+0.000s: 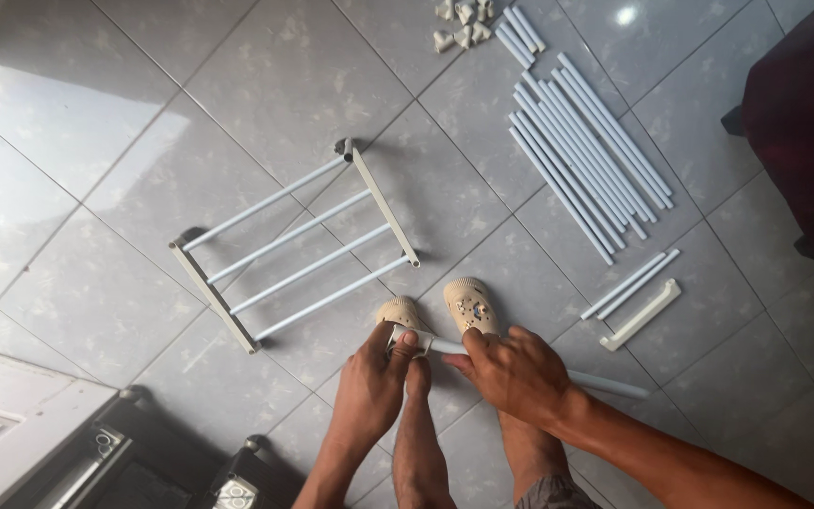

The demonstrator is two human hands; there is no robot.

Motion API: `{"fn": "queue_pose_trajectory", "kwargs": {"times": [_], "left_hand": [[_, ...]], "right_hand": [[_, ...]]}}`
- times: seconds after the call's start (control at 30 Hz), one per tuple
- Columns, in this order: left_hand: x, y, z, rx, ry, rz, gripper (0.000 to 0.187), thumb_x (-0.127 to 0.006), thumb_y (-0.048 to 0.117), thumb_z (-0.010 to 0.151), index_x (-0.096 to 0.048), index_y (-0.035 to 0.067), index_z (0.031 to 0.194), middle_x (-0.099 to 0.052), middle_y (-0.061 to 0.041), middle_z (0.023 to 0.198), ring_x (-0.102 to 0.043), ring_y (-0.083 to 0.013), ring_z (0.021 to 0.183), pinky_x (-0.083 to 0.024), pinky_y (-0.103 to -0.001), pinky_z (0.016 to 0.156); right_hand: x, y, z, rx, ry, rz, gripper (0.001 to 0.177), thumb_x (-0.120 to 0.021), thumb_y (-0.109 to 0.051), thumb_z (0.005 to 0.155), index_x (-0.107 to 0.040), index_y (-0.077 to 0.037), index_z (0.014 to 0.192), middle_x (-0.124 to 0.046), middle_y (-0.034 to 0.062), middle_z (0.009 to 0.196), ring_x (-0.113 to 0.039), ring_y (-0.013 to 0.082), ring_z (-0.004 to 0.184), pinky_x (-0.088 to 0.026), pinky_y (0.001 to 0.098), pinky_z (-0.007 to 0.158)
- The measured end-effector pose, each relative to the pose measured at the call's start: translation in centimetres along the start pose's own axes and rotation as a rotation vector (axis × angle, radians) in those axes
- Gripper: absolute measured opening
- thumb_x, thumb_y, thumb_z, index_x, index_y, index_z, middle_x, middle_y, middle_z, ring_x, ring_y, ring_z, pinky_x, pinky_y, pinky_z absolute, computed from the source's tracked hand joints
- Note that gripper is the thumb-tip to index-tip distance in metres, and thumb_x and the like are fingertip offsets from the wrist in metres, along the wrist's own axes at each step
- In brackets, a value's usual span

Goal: The person assembles a white plastic drying rack on a tiled floor. They connect vertical and horizontal rods into a frame, then attach feet to the base. The person repeatedly picks up parts, aligns them, and secures them by hand.

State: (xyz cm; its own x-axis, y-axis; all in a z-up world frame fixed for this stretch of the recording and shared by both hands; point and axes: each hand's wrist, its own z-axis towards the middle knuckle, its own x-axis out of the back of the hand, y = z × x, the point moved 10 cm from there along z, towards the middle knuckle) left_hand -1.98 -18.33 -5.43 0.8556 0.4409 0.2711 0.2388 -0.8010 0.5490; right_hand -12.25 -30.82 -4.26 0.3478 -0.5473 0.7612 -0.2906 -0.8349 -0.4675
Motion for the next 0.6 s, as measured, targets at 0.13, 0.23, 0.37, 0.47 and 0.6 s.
{"fn": "queue_pose_trajectory", "kwargs": {"times": [0.13, 0.23, 0.37, 0.47, 0.6], "left_hand": [[1.1, 1.1, -0.9, -0.241, 0.006, 0.067, 0.044, -0.057, 0.047, 0.096, -0.063, 0.003, 0.102, -0.070, -0.019, 0.070, -0.069, -0.0382, 0.065, -0.050, -0.046, 0.060], [1.8, 3.3, -3.0, -0.644, -0.030, 0.013, 0.047, -0.057, 0.047, 0.099, -0.062, 0.001, 0.104, -0.071, -0.016, 0.080, -0.071, -0.0344, 0.065, -0.054, -0.042, 0.059], [3.5, 4.1, -3.7, -0.888, 0.014, -0.025, 0.050, -0.055, 0.051, 0.104, -0.064, 0.002, 0.106, -0.073, -0.014, 0.087, -0.074, -0.0312, 0.073, -0.059, -0.036, 0.063], [4.0, 3.8, -3.0, -0.824, 0.011, -0.060, 0.052, -0.054, 0.051, 0.103, -0.063, -0.001, 0.109, -0.072, -0.015, 0.084, -0.075, -0.0298, 0.074, -0.061, -0.035, 0.064], [3.2, 1.8, -1.3, -0.341, 0.036, -0.043, 0.047, -0.051, 0.044, 0.096, -0.062, 0.003, 0.115, -0.075, -0.014, 0.072, -0.075, -0.0298, 0.065, -0.055, -0.040, 0.059]], "right_hand": [[-0.5, 0.9, -0.3, 0.018, -0.007, 0.474, 0.042, -0.063, -0.043, 0.103, -0.065, -0.003, 0.092, -0.070, 0.0125, 0.064, -0.065, 0.0232, 0.053, -0.049, 0.0365, 0.044], [-6.2, -1.6, -4.5, -0.218, -1.013, 1.605, 0.039, -0.066, -0.038, 0.112, -0.065, 0.000, 0.099, -0.058, 0.0041, 0.070, -0.055, 0.0101, 0.054, -0.048, 0.0304, 0.053], [-5.4, -2.1, -3.9, -0.210, -0.998, 1.705, 0.045, -0.059, -0.042, 0.116, -0.057, -0.005, 0.091, -0.052, -0.0015, 0.068, -0.046, 0.0048, 0.051, -0.040, 0.0235, 0.045], [-4.4, -2.7, -2.8, -0.135, -0.776, 1.486, 0.047, -0.057, -0.045, 0.116, -0.058, -0.006, 0.090, -0.053, -0.0028, 0.065, -0.047, 0.0038, 0.050, -0.041, 0.0222, 0.043], [-1.5, -0.6, 1.0, -0.015, -0.314, 0.372, 0.042, -0.056, -0.043, 0.106, -0.064, -0.002, 0.101, -0.062, 0.0026, 0.054, -0.058, 0.0134, 0.041, -0.051, 0.0316, 0.039]]}}
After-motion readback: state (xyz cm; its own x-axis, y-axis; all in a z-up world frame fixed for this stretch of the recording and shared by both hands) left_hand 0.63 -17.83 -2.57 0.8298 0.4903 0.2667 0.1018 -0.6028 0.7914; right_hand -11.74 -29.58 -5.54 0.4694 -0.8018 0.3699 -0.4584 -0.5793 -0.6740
